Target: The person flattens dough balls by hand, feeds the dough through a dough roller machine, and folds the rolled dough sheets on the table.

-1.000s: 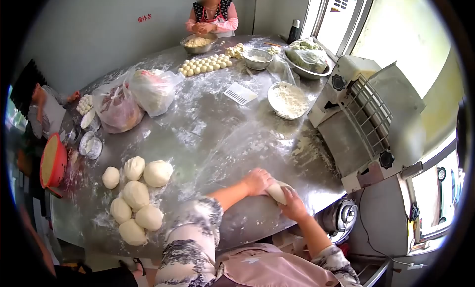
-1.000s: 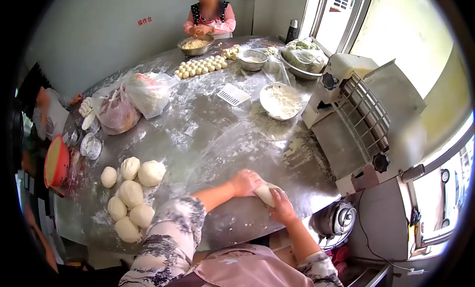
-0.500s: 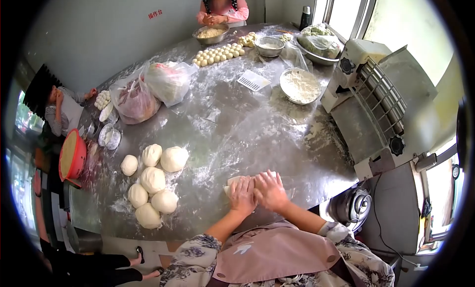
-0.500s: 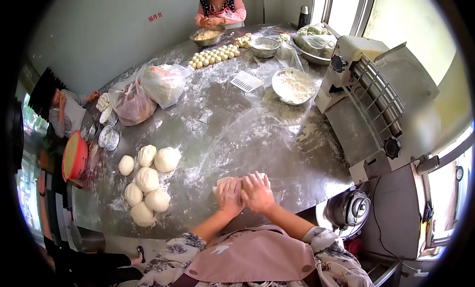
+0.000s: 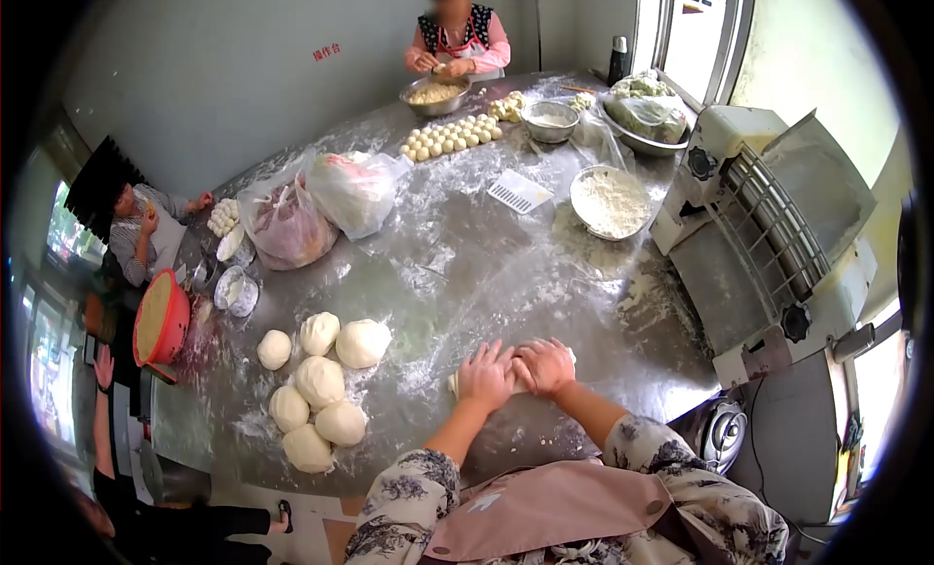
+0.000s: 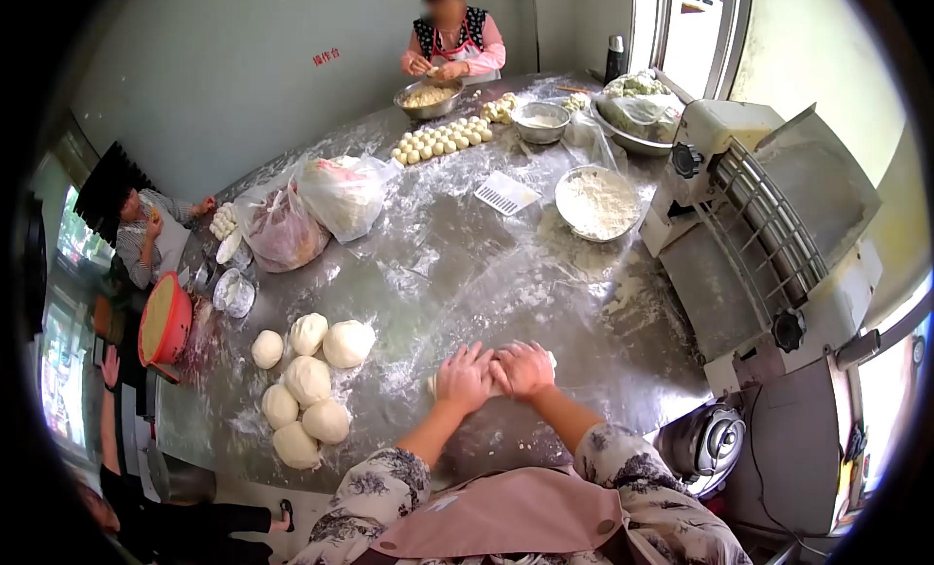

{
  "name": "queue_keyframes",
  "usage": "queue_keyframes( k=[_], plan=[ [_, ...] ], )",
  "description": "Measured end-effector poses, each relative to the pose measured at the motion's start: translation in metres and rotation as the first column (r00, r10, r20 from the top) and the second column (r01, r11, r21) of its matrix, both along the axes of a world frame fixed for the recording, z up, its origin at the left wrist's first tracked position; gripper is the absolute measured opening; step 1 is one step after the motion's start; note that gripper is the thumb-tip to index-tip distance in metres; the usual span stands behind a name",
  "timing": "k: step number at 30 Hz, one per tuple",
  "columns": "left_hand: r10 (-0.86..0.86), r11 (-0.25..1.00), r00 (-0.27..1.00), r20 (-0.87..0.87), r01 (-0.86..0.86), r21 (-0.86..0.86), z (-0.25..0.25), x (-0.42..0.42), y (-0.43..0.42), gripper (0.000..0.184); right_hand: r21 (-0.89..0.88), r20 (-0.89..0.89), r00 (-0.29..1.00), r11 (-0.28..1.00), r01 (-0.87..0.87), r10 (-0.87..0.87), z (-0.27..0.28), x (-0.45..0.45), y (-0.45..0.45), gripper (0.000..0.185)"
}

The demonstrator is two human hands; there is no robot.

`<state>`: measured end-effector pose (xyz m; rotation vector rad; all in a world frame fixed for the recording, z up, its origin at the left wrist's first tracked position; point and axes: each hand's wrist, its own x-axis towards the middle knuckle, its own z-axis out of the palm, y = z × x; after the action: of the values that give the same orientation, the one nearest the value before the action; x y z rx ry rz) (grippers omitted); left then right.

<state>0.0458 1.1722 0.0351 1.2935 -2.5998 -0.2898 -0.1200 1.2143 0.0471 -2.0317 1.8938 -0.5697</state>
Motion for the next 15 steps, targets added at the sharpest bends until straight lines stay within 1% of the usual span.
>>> queue_keyframes(
  k=[1,2,5,6,8,9,10,11,12,13,14,15],
  plan=[
    [-0.004,1.000,1.000,-0.005,0.003,-0.010,-0.009,0.000,-0.011,0.046,0.039,0.057,0.998,0.999,-0.018,0.016,-0.001,-0.005,-0.008,0.041],
    [0.048,0.996,0.998,-0.050,-0.044,0.078,-0.021,0.001,-0.019,0.051,-0.002,0.051,0.998,0.999,0.045,-0.045,-0.011,-0.008,-0.015,0.040],
    [0.030,0.990,0.993,-0.117,-0.046,-0.130,-0.008,0.015,-0.006,0.056,-0.216,0.014,1.000,0.976,0.005,-0.003,-0.009,-0.016,0.002,0.044],
    [-0.022,0.984,0.996,-0.089,0.005,-0.181,-0.003,0.021,0.006,0.059,-0.295,-0.234,0.971,0.949,-0.113,0.043,-0.008,-0.018,0.015,0.057],
    [-0.120,0.950,0.992,-0.025,0.108,-0.292,0.006,0.033,0.028,0.066,-0.306,-0.256,0.965,0.942,-0.135,0.055,-0.003,-0.013,0.038,0.067],
    [-0.093,0.972,0.995,0.019,0.095,-0.215,0.007,0.031,0.023,0.067,-0.317,-0.271,0.961,0.937,-0.146,0.058,-0.002,-0.011,0.043,0.073],
    [-0.068,0.988,0.996,0.060,0.076,-0.137,0.005,0.026,0.015,0.067,-0.303,-0.213,0.976,0.946,-0.119,0.055,-0.006,-0.009,0.036,0.077],
    [-0.046,0.998,0.993,0.105,0.051,-0.047,0.000,0.023,0.012,0.067,-0.217,-0.211,0.977,0.972,-0.091,0.045,-0.009,-0.009,0.032,0.076],
    [-0.054,0.995,0.993,0.108,0.063,-0.078,0.003,0.021,0.003,0.062,-0.130,-0.209,0.977,0.990,-0.061,0.033,-0.004,-0.008,0.026,0.074],
    [-0.054,0.998,0.991,0.123,0.051,0.031,0.006,0.020,-0.002,0.059,-0.042,-0.206,0.978,0.999,-0.028,0.018,0.002,-0.010,0.019,0.073],
    [-0.056,0.989,0.988,0.143,0.036,0.141,0.009,0.021,-0.007,0.057,0.005,-0.190,0.981,0.999,-0.040,0.040,0.008,-0.016,0.012,0.070],
    [-0.061,0.968,0.985,0.162,0.019,0.249,0.017,0.023,-0.010,0.055,0.122,-0.167,0.980,0.988,-0.090,0.110,0.013,-0.021,0.010,0.069]
  ],
)
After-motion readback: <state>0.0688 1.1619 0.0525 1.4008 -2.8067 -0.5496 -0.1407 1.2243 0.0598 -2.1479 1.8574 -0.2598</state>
